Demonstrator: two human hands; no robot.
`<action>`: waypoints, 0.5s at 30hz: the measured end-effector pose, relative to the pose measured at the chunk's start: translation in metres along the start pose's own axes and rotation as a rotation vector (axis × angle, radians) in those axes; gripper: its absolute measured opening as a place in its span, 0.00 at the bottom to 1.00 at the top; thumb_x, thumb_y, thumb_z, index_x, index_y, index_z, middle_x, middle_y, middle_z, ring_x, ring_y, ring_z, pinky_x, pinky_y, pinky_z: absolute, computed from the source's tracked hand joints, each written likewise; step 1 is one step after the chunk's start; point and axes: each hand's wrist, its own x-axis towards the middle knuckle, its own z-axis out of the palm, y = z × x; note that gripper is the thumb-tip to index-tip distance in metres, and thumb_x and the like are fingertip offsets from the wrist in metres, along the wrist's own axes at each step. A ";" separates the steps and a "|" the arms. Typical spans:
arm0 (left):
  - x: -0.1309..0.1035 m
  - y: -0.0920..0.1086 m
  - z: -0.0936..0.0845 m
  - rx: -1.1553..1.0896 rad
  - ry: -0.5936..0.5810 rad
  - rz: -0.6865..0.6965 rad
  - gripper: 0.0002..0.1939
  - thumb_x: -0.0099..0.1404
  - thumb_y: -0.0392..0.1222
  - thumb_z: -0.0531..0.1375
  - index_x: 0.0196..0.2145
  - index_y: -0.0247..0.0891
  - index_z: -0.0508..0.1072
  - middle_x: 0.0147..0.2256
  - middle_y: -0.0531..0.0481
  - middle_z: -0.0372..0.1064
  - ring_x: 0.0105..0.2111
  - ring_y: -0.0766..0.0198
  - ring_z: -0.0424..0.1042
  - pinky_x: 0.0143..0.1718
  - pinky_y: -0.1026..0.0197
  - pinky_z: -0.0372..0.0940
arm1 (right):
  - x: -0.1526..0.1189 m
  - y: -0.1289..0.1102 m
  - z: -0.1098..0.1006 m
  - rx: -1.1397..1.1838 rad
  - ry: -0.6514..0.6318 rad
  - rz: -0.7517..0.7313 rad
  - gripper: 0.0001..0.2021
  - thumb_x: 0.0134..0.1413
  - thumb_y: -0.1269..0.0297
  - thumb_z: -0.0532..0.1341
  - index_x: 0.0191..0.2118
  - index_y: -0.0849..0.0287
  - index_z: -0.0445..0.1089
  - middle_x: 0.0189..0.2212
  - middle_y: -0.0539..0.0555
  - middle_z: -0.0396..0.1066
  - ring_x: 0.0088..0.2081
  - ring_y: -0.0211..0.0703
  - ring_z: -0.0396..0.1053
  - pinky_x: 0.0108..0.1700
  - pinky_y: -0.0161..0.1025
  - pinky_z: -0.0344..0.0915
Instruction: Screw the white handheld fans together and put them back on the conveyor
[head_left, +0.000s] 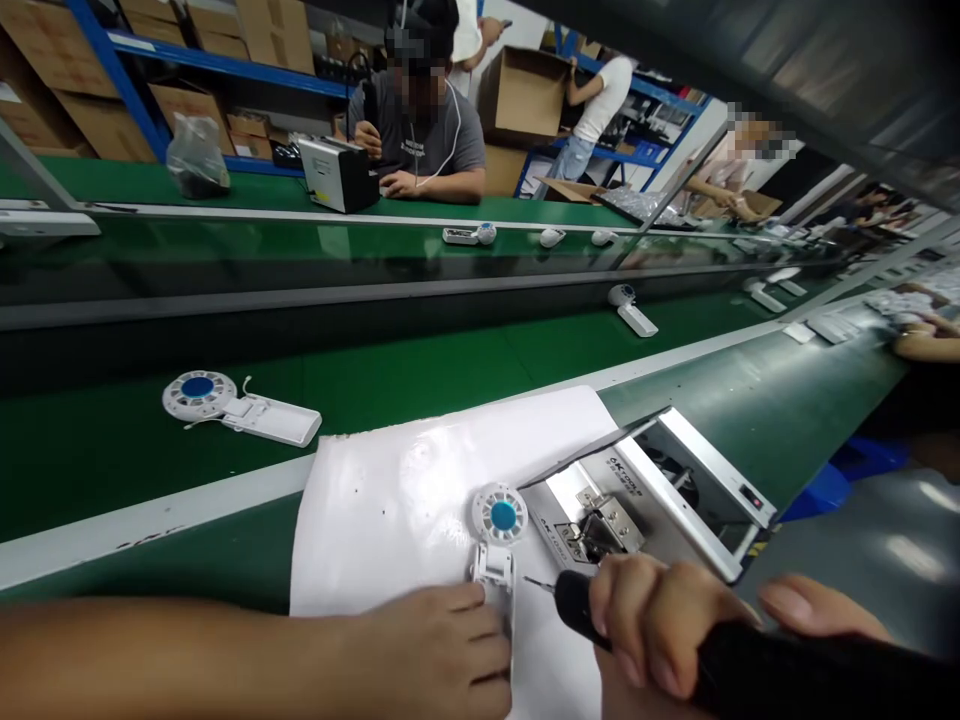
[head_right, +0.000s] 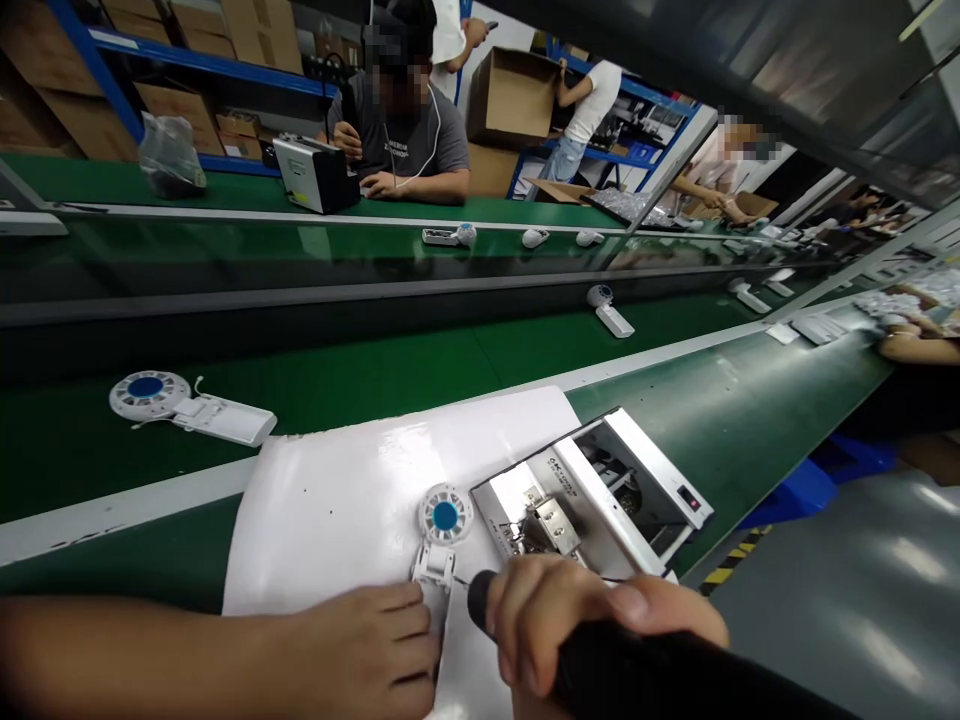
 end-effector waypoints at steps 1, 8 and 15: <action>-0.002 0.003 0.005 -0.017 0.004 0.027 0.09 0.75 0.44 0.65 0.39 0.38 0.74 0.37 0.47 0.70 0.35 0.56 0.66 0.45 0.51 0.66 | 0.001 0.002 0.010 0.016 0.017 0.028 0.20 0.67 0.35 0.62 0.53 0.42 0.69 0.18 0.40 0.65 0.13 0.39 0.59 0.19 0.41 0.63; -0.002 -0.008 0.005 -0.071 0.025 0.076 0.10 0.78 0.45 0.62 0.39 0.38 0.75 0.40 0.46 0.71 0.41 0.54 0.69 0.53 0.49 0.66 | 0.004 0.032 0.038 0.038 -0.032 0.111 0.26 0.63 0.29 0.61 0.49 0.47 0.69 0.19 0.39 0.66 0.15 0.36 0.60 0.21 0.37 0.65; -0.002 -0.007 0.007 -0.059 0.036 0.079 0.10 0.75 0.46 0.65 0.38 0.40 0.75 0.39 0.47 0.73 0.42 0.54 0.69 0.53 0.49 0.66 | -0.006 0.055 0.039 0.038 -0.115 0.142 0.21 0.64 0.38 0.65 0.50 0.46 0.67 0.20 0.40 0.66 0.17 0.36 0.59 0.21 0.35 0.60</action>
